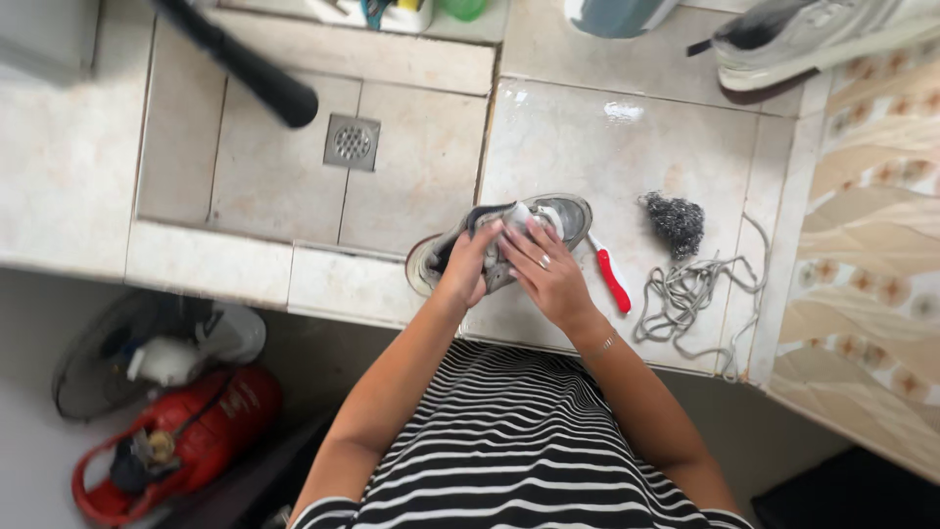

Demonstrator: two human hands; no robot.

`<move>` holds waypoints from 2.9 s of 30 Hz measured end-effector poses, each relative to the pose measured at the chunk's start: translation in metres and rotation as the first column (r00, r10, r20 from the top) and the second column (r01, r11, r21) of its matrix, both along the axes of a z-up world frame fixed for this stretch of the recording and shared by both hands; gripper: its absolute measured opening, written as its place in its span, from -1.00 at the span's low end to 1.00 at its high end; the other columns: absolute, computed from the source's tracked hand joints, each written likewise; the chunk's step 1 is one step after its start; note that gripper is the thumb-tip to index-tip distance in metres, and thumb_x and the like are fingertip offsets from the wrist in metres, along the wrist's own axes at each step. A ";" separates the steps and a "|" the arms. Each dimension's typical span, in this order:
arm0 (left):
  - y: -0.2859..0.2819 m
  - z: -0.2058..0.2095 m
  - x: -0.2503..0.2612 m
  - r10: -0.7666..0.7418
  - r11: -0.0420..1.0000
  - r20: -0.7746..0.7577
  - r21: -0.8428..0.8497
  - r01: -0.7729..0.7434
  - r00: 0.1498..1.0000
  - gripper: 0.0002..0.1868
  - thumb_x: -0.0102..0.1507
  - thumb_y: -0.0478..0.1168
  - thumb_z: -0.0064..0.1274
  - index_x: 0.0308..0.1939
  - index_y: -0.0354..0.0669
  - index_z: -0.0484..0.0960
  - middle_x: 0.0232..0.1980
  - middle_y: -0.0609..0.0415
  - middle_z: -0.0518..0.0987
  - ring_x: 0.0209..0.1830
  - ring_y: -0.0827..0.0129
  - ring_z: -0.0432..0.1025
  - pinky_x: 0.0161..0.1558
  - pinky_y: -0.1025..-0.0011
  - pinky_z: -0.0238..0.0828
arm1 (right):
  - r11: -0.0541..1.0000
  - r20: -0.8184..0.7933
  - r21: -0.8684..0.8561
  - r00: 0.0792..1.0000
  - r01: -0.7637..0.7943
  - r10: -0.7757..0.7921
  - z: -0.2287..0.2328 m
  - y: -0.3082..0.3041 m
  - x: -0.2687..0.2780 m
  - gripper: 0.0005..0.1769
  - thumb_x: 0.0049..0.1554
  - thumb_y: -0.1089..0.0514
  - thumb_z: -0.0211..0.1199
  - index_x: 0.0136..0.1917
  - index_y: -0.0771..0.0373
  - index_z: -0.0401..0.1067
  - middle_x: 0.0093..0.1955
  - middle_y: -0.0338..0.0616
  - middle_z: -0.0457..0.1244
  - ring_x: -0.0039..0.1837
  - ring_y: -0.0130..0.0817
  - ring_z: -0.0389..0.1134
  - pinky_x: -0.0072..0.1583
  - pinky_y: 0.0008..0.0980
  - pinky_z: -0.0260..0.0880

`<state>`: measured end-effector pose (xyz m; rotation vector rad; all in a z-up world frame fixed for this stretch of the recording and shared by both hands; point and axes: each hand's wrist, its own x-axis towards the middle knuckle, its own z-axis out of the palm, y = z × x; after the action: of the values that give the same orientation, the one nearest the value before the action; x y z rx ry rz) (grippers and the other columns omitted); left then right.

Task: The person cleans a shoe in a sink by rinsing it with water and scrubbing the exterior and interior with a toothbrush.

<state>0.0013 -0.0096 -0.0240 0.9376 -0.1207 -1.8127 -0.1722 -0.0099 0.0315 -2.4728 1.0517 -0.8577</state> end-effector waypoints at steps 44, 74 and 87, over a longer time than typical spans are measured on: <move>0.001 0.087 0.016 -0.336 0.802 0.672 -0.163 0.575 0.660 -0.48 0.34 0.03 0.07 0.20 -0.32 0.58 0.00 0.03 0.68 -0.02 0.51 0.48 0.07 0.53 0.44 | 0.999 -0.176 -0.012 0.984 -0.036 0.033 0.008 -0.093 -0.075 -0.35 0.18 -0.46 -0.03 -0.36 0.12 0.35 -0.37 -0.25 0.17 -0.21 -0.23 0.23 0.01 -0.21 0.17; -0.050 0.103 0.009 0.044 0.597 0.996 0.039 0.801 -0.082 -0.54 0.37 0.14 -0.07 -0.29 -0.18 0.65 -0.46 -0.12 0.58 -0.40 -0.05 0.48 -0.35 0.06 0.30 | 0.971 0.095 0.057 0.967 0.232 -0.237 0.002 -0.092 -0.078 -0.69 0.12 0.05 0.02 -0.45 0.08 0.27 -0.34 -0.34 0.18 -0.21 -0.32 0.15 0.20 -0.13 -0.03; -0.081 0.037 0.035 -0.397 0.605 0.780 -0.173 0.777 0.483 -0.54 0.42 0.03 -0.07 -0.32 -0.31 0.60 -0.53 0.24 0.31 -0.48 0.58 0.16 -0.40 0.47 0.19 | 0.972 0.038 -0.157 0.984 0.176 -0.172 0.013 -0.141 -0.031 -0.85 -0.06 0.13 0.13 -0.45 0.07 0.28 -0.40 -0.31 0.16 -0.27 -0.28 0.15 0.11 -0.13 0.02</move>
<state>0.0366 -0.0911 0.0125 1.1993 -1.5555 -1.7845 -0.2032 -0.1508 0.0441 -2.5195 1.2518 -1.0613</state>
